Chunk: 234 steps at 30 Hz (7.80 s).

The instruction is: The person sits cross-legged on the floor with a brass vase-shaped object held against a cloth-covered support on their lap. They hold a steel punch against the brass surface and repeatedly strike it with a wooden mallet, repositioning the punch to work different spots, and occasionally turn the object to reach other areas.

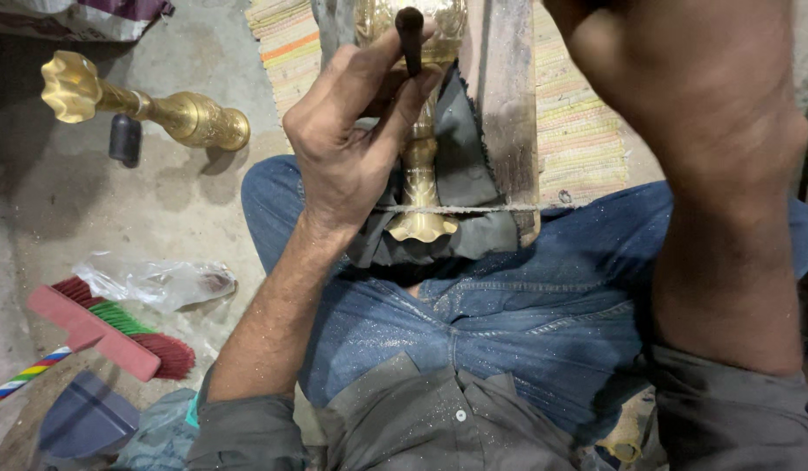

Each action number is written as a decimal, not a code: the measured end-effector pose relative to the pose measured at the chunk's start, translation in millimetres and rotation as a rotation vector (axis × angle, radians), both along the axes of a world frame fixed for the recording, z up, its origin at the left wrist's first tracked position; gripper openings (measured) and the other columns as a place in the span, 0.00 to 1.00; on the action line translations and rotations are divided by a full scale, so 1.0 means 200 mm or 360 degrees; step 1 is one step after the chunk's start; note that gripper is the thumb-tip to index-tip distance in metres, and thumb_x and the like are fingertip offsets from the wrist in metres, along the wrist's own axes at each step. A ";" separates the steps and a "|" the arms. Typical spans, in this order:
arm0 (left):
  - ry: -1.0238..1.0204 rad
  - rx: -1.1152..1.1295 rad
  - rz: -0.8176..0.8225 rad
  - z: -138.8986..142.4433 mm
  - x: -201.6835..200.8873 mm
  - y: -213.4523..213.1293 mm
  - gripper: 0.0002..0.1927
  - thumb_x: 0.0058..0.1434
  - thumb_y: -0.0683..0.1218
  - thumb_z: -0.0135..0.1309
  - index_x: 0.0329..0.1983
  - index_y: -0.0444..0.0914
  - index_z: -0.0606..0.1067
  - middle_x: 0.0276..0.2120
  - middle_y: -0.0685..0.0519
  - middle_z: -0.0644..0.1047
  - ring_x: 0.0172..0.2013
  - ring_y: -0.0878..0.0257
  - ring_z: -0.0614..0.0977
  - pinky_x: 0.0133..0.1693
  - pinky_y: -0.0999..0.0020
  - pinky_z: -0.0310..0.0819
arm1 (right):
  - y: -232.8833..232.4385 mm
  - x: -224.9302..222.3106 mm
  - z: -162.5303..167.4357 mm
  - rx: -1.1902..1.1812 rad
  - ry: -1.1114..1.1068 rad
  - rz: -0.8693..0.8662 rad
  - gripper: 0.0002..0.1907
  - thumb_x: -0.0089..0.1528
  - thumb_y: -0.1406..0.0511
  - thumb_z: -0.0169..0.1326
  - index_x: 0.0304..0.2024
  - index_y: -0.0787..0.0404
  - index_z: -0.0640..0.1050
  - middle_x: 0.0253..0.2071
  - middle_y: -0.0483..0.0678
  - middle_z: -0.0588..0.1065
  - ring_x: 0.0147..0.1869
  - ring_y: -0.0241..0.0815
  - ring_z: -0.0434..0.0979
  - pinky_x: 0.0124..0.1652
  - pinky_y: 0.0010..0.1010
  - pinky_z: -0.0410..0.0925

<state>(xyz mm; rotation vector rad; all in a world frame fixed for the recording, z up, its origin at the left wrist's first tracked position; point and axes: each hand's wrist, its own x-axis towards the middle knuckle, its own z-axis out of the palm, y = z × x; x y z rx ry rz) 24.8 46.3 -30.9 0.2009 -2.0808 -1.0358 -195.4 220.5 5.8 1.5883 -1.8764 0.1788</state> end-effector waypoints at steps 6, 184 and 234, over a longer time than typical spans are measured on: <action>-0.0020 0.0003 0.0026 -0.01 0.00 0.00 0.18 0.75 0.39 0.64 0.64 0.40 0.74 0.47 0.55 0.82 0.44 0.68 0.88 0.46 0.77 0.89 | 0.00 0.01 0.01 0.0049 -0.0067 0.0005 0.09 0.72 0.63 0.56 0.35 0.52 0.75 0.20 0.37 0.63 0.21 0.28 0.60 0.28 0.20 0.58; -0.0284 -0.0724 -0.0266 0.16 -0.13 -0.20 0.18 0.71 0.46 0.66 0.61 0.41 0.76 0.41 0.51 0.83 0.41 0.59 0.86 0.44 0.62 0.83 | 0.09 -0.10 -0.37 -0.0430 -0.1144 0.0078 0.10 0.63 0.79 0.59 0.43 0.67 0.72 0.34 0.53 0.70 0.37 0.52 0.71 0.36 0.40 0.63; -0.0242 -0.0857 -0.0503 0.17 -0.10 -0.22 0.19 0.72 0.44 0.64 0.64 0.43 0.74 0.45 0.53 0.81 0.44 0.58 0.84 0.48 0.62 0.80 | 0.09 -0.22 -0.60 -0.0763 -0.1219 0.0318 0.13 0.71 0.76 0.57 0.50 0.58 0.68 0.37 0.49 0.65 0.36 0.44 0.65 0.38 0.33 0.62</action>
